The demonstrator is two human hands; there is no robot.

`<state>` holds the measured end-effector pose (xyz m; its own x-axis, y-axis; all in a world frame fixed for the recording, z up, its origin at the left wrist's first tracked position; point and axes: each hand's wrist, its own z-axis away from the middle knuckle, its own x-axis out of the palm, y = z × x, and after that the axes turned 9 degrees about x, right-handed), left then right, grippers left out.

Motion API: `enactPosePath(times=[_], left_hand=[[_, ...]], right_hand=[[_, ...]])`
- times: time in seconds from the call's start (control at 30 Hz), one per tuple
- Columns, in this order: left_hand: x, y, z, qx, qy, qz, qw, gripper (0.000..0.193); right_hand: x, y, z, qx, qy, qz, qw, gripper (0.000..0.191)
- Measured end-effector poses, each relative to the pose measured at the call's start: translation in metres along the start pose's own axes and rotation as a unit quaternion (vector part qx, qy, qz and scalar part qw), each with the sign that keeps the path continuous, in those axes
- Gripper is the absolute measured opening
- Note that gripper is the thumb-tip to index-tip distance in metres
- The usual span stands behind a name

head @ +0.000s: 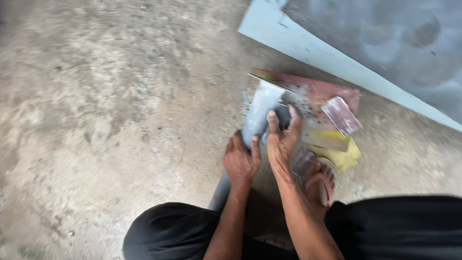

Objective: The person sits on the floor and uses a sanding block to smooth the surface of a gray metal pipe. They hold the pipe with one hand and rub the sanding block along its length repeatedly.

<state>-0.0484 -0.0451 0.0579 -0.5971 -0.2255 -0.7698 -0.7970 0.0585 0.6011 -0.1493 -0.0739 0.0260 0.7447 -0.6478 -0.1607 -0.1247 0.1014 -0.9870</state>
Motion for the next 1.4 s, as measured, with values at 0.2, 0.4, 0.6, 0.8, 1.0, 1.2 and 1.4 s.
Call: enactPosePath(times=[0.2, 0.4, 0.6, 0.8, 1.0, 1.2, 1.4], left_hand=[[-0.013, 0.0, -0.005, -0.019, -0.007, 0.016, 1.0, 0.055], [-0.022, 0.0, -0.008, -0.031, -0.031, 0.028, 0.999, 0.058], [-0.024, 0.0, -0.009, -0.041, -0.041, 0.041, 0.997, 0.059], [-0.025, 0.001, -0.009, -0.037, -0.044, 0.052, 0.997, 0.06], [-0.028, 0.003, -0.01, -0.041, -0.061, 0.061, 0.995, 0.062], [-0.031, 0.005, -0.01, -0.029, -0.03, 0.046, 0.998, 0.058], [-0.03, 0.005, -0.011, -0.042, -0.052, 0.045, 0.997, 0.056]], right_hand=[[-0.002, -0.012, 0.006, -0.105, -0.006, 0.022, 0.994, 0.063], [0.001, -0.022, 0.001, -0.018, -0.063, -0.003, 0.998, 0.062], [-0.002, -0.015, -0.005, -0.064, -0.025, 0.061, 0.996, 0.061], [0.008, -0.014, -0.006, 0.021, -0.084, -0.104, 0.991, 0.059], [0.02, -0.021, 0.014, 0.069, -0.068, -0.052, 0.994, 0.051], [0.015, -0.017, 0.0, 0.046, -0.077, -0.039, 0.995, 0.041], [0.015, -0.024, 0.006, 0.116, -0.068, -0.04, 0.99, 0.057]])
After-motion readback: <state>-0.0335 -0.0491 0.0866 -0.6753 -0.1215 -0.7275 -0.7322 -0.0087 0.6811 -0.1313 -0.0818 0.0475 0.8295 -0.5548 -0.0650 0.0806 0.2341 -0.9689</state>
